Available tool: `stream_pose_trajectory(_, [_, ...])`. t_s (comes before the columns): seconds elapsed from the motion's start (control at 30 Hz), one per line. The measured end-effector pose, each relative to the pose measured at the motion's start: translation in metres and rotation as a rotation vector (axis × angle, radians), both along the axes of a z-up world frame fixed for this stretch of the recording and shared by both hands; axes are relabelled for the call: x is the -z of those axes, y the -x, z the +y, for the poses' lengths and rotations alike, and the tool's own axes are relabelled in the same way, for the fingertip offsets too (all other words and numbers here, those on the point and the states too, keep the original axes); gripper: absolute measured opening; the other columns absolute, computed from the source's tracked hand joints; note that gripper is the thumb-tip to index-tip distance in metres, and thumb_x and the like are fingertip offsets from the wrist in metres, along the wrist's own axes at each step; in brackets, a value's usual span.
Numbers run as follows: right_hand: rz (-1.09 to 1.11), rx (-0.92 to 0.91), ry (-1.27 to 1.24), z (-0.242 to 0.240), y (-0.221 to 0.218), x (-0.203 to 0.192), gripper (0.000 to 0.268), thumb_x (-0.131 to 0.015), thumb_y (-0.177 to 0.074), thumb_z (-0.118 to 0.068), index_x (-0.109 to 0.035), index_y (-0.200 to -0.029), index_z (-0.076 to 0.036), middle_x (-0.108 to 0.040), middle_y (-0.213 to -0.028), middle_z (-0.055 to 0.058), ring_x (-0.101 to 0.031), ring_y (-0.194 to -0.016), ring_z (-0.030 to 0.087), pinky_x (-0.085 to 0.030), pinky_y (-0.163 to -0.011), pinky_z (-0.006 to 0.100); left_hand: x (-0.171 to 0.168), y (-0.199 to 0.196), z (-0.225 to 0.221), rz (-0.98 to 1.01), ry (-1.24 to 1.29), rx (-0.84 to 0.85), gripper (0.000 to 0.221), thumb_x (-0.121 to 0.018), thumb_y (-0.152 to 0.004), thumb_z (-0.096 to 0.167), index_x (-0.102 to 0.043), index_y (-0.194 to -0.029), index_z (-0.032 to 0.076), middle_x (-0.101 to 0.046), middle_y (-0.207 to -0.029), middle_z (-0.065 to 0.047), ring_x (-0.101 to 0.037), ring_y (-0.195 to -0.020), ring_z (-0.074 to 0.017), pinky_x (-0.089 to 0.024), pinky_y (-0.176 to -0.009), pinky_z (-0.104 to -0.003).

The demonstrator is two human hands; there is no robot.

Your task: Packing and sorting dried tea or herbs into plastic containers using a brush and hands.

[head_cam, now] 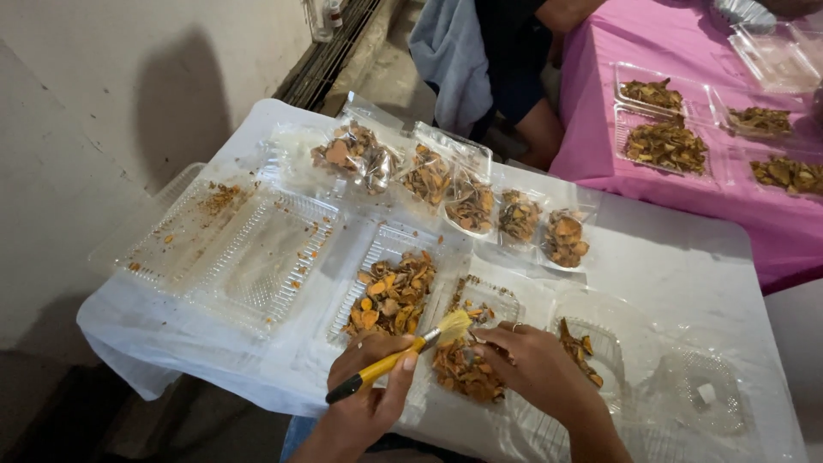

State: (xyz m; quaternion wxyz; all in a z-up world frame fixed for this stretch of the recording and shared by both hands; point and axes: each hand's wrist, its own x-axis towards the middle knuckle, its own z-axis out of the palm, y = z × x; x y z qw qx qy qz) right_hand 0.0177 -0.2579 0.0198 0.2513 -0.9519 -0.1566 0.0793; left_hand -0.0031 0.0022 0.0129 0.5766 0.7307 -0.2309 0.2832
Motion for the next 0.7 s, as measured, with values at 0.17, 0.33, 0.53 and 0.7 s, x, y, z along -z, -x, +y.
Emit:
stream_pose_trajectory(0.17, [0.099, 0.072, -0.041, 0.002, 0.002, -0.007, 0.044, -0.056, -0.097, -0.045, -0.070, -0.129, -0.019, -0.081, -0.117, 0.004, -0.080, -0.100, 0.022, -0.059, -0.084, 0.036, 0.003, 0.001, -0.004, 0.032, 0.026, -0.003, 0.015, -0.063, -0.099, 0.020, -0.068, -0.102, 0.006, -0.074, -0.089, -0.008, -0.071, -0.074, -0.0205, -0.055, -0.068, -0.034])
stream_pose_trajectory(0.33, [0.173, 0.092, -0.099, 0.001, 0.001, -0.006, 0.035, -0.060, -0.096, -0.034, -0.066, -0.127, -0.021, -0.085, -0.107, 0.004, -0.085, -0.083, 0.019, -0.066, -0.072, 0.033, 0.005, 0.001, -0.004, 0.030, -0.002, -0.018, 0.014, -0.063, -0.099, 0.020, -0.067, -0.104, 0.007, -0.074, -0.092, -0.007, -0.069, -0.075, -0.0213, -0.055, -0.071, -0.035])
stream_pose_trajectory(0.53, [0.033, 0.104, -0.292, -0.003, 0.002, 0.003, 0.025, -0.070, -0.089, -0.020, -0.081, -0.110, -0.013, -0.087, -0.103, 0.000, -0.082, -0.074, 0.012, -0.065, -0.063, 0.024, -0.003, 0.001, -0.013, 0.053, 0.069, -0.006, 0.017, -0.063, -0.099, 0.022, -0.068, -0.105, 0.007, -0.072, -0.088, -0.009, -0.071, -0.076, -0.0203, -0.056, -0.070, -0.032])
stream_pose_trajectory(0.7, [0.109, 0.144, -0.630, -0.033, 0.000, 0.026, 0.010, -0.079, -0.082, -0.006, -0.082, -0.091, -0.004, -0.080, -0.080, 0.001, -0.072, -0.072, 0.010, -0.058, -0.063, 0.026, 0.011, -0.002, 0.000, -0.604, -0.632, -0.199, 0.043, -0.075, -0.097, -0.003, -0.051, -0.132, -0.006, -0.069, -0.111, -0.027, -0.075, -0.095, -0.0388, -0.062, -0.075, -0.051])
